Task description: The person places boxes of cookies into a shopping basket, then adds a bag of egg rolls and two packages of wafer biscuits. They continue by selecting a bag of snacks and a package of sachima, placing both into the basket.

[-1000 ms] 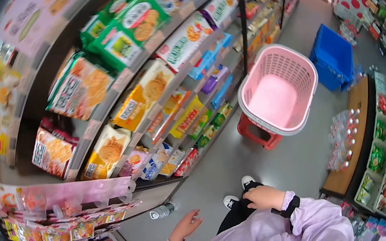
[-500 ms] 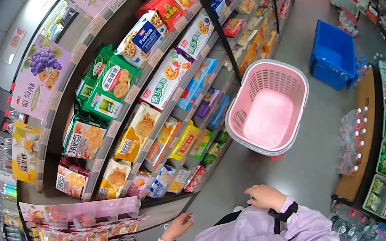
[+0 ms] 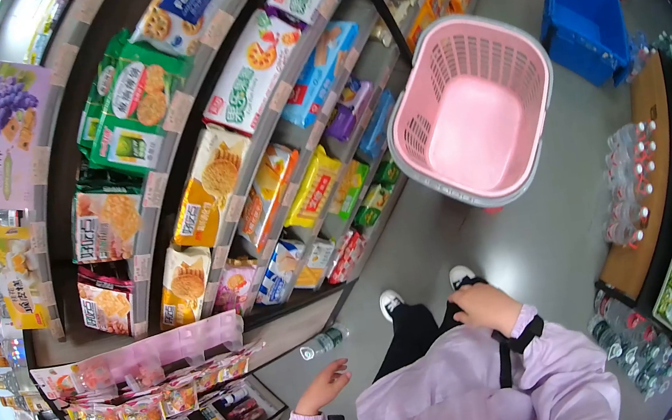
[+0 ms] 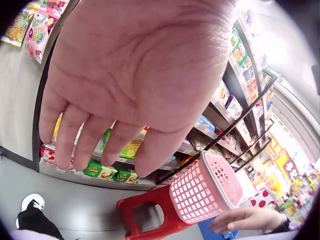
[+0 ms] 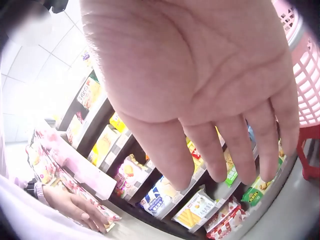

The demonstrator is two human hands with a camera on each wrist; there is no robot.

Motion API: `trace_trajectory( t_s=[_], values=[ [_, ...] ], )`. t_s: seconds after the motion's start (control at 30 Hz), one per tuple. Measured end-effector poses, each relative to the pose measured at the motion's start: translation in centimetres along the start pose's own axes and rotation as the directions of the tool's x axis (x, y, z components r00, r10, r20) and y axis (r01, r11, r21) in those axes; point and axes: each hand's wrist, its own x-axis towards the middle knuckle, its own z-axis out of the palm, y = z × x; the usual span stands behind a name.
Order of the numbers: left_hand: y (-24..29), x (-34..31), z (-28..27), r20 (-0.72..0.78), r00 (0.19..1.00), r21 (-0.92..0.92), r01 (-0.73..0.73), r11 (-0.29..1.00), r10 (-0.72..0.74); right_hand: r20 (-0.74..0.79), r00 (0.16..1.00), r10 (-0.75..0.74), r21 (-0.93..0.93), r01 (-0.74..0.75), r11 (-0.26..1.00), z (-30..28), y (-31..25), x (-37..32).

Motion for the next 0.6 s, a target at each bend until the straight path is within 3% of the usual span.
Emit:
trace_trajectory(
  t_s=[0.13, 0.3, 0.53, 0.6],
  values=[
    [-3.1, 1.1, 0.0, -0.012, 1.000, -0.030, 0.000, 1.000, -0.001, 0.049, 0.999, 0.013, -0.090, -0.009, 0.996, 1.6, -0.7, 1.7],
    [-7.1, 6.1, -0.5, 0.020, 1.000, -0.118, 0.004, 0.993, -0.002, 0.033, 0.999, -0.041, -0.047, 0.042, 0.998, 4.3, -1.8, 6.0],
    [-9.6, 13.4, -1.4, 0.110, 0.994, -0.369, 0.015, 0.929, 0.027, 0.074, 0.996, 0.046, 0.026, -0.048, 0.998, 11.3, 0.1, 12.7],
    [-11.2, 15.5, -1.4, 0.076, 0.996, -0.410, 0.074, 0.909, -0.046, 0.078, 0.991, 0.108, 0.079, -0.114, 0.990, 13.9, 0.9, 14.8]
  ],
)
